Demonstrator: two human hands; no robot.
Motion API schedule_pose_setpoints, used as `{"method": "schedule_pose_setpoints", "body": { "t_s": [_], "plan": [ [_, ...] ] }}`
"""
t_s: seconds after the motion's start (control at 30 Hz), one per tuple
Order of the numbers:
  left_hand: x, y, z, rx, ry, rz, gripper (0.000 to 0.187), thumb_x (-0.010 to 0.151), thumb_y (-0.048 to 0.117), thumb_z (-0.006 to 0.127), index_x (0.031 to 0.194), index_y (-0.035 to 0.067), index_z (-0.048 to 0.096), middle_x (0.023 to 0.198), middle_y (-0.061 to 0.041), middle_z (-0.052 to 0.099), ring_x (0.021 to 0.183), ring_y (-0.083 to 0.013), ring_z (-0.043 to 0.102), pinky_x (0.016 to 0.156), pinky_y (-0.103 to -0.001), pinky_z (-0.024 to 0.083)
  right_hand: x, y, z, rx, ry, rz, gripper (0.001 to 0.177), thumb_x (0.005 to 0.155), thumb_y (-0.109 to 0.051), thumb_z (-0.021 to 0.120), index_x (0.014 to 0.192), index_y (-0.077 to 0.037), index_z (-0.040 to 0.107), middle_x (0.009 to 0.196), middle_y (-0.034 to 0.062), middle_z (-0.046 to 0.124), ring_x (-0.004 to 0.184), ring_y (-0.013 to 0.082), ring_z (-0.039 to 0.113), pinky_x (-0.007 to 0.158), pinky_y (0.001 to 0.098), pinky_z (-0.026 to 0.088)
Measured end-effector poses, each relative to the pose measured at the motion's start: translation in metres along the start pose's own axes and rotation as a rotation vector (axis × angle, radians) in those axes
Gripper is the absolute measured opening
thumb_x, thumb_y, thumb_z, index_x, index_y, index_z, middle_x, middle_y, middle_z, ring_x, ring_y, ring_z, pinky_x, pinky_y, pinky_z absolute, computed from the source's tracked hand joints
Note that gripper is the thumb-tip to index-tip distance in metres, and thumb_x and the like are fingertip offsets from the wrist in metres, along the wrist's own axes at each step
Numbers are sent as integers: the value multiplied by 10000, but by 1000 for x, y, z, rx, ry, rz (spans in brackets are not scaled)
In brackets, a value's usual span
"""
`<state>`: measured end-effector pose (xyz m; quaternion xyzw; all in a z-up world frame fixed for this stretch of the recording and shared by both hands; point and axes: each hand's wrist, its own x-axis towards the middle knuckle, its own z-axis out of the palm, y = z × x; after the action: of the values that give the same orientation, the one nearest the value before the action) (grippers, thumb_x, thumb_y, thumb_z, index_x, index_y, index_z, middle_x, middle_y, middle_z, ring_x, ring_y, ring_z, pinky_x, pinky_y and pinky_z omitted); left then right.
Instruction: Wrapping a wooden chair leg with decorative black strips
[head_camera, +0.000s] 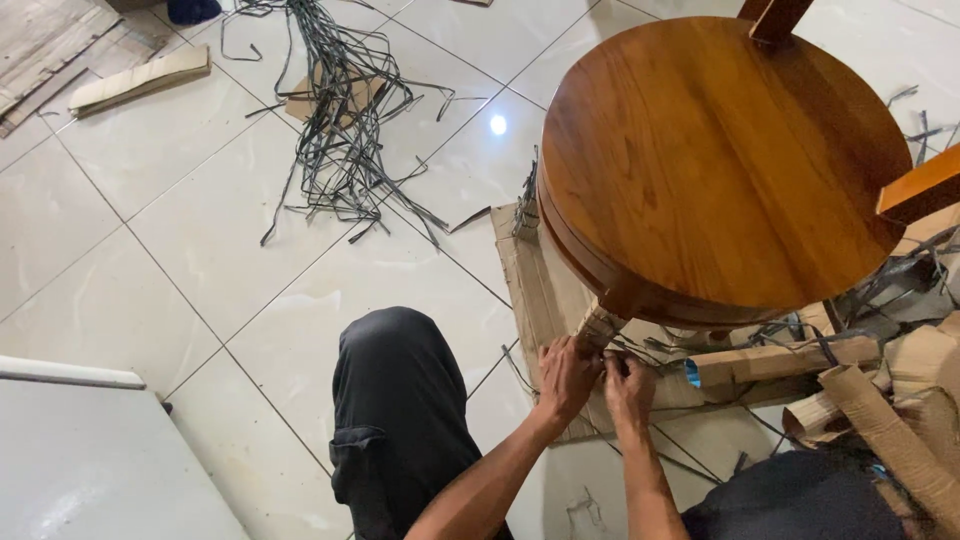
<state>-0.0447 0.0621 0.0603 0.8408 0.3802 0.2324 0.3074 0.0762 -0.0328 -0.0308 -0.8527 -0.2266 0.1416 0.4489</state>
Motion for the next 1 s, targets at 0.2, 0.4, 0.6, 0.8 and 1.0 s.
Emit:
{"method": "schedule_pose_setpoints", "body": {
  "t_s": [0.2,0.4,0.6,0.8,1.0],
  "plan": [
    [0,-8,19,-128,39,-192,156,863,322,689,886,179,632,805,-52,664,882,-288,673,817,-421,453,-5,-9,-2,-33,35,148,319,934,-435,709,924,-125,784,883,135,759,963,342,729,847,464,556],
    [-6,2,7,-260,-63,-385,209,903,279,666,904,73,697,837,-202,729,906,-441,707,743,-547,515,-12,-42,-15,100,40,170,397,1005,-365,655,1086,13,747,1057,251,734,1095,423,683,950,542,511],
    [-3,-9,26,-302,17,-385,205,875,341,704,930,144,713,840,-133,751,874,-382,741,741,-490,557,-16,-29,-3,188,106,126,327,939,-314,714,894,7,763,853,222,721,869,346,720,784,467,539],
    [2,-20,24,-566,13,-444,351,929,436,666,918,101,772,735,-160,700,683,-221,624,662,-403,499,-14,-26,-11,515,146,610,310,894,-309,587,916,-69,781,670,103,671,537,191,605,486,332,476],
    [-21,-95,68,-497,-6,-767,296,851,446,617,888,208,789,719,-39,753,709,-197,702,696,-344,527,-54,74,51,453,110,765,199,951,-262,630,965,-91,729,911,106,742,770,235,750,627,368,583]
  ]
}}
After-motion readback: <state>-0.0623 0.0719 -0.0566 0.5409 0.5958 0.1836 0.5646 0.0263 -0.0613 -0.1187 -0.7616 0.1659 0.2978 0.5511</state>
